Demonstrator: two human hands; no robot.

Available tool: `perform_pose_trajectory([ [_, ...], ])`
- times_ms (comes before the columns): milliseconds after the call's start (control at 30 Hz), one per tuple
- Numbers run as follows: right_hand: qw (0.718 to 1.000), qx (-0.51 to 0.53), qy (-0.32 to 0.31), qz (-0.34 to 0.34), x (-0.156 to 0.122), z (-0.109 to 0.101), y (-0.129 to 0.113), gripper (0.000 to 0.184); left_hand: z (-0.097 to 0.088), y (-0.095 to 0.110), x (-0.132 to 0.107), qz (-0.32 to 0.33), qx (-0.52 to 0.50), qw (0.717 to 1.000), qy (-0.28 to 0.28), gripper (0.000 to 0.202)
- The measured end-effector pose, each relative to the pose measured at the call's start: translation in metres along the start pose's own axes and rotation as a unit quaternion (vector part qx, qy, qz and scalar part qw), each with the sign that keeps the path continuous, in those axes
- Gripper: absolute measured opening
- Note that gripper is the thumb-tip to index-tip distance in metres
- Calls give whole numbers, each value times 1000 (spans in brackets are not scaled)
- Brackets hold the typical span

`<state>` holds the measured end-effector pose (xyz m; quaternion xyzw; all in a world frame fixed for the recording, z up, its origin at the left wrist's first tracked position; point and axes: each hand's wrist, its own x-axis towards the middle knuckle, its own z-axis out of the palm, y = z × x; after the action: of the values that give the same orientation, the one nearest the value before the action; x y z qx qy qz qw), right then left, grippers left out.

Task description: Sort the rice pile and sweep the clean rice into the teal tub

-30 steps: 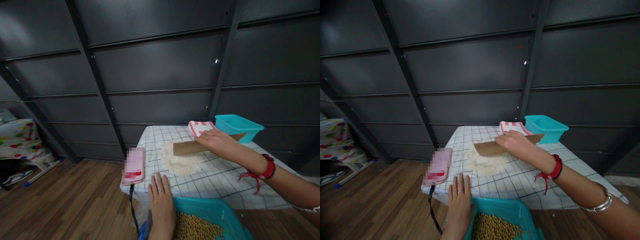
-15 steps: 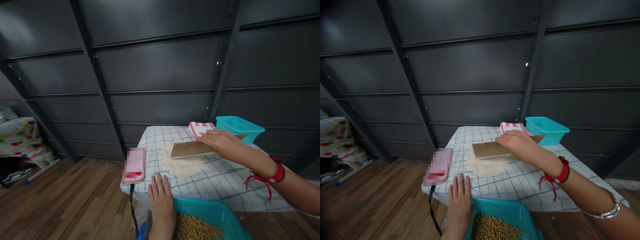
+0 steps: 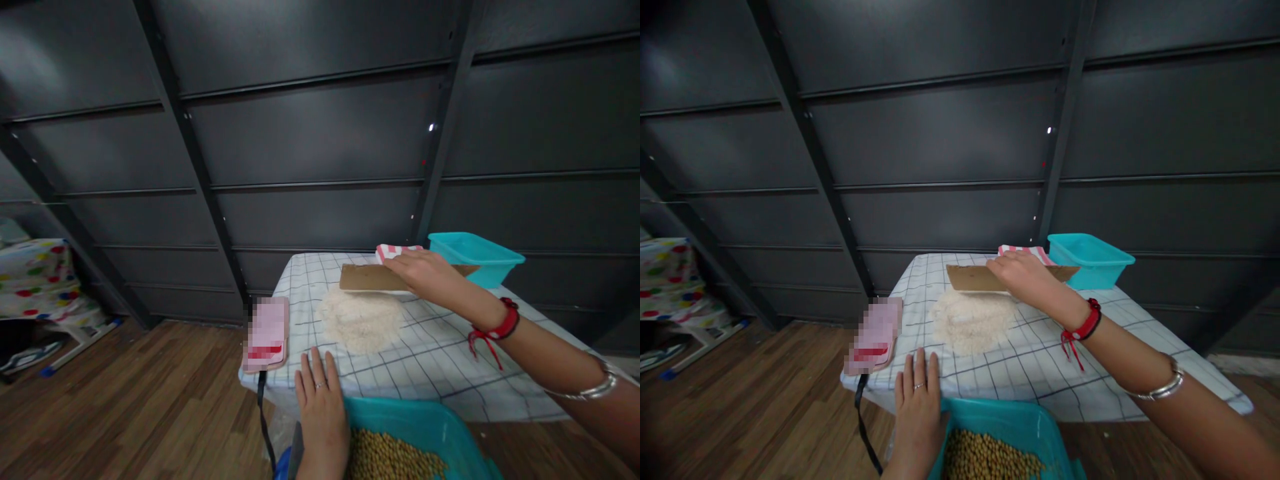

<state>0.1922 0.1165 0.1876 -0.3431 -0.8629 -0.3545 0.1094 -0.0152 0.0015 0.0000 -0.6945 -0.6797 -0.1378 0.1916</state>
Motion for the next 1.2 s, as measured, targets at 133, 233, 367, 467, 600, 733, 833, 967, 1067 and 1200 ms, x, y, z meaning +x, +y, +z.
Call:
perform_pose_trajectory([
  [133,998,24,-53,0,12,10,-9,26,1,0,1,-7,-5,1000,-2,53],
  [233,995,58,-73,-23,10,10,-12,30,2,-1,1,-6,-14,1000,-3,53],
  [367,998,33,-60,-7,-3,-4,-2,28,4,1,0,-7,-11,1000,4,54],
  [467,999,0,-42,25,-4,-9,6,24,8,4,-1,-32,-12,999,17,52],
  [600,998,-13,-46,39,14,6,3,17,9,4,-1,-25,-12,999,15,53],
  [733,998,12,-52,21,37,32,-9,17,6,-1,-1,-5,-12,1000,3,53],
  [833,998,27,-52,-2,42,37,-13,22,5,-2,0,-7,-11,1000,7,52],
  [967,998,36,-47,-22,31,26,-4,26,2,-1,0,-1,-8,1000,16,50],
  [1067,999,30,-35,-16,22,17,9,25,1,-1,1,-2,-7,1000,18,50],
  [1200,999,11,-41,28,20,15,17,28,1,-1,1,-5,-7,1000,15,51],
])
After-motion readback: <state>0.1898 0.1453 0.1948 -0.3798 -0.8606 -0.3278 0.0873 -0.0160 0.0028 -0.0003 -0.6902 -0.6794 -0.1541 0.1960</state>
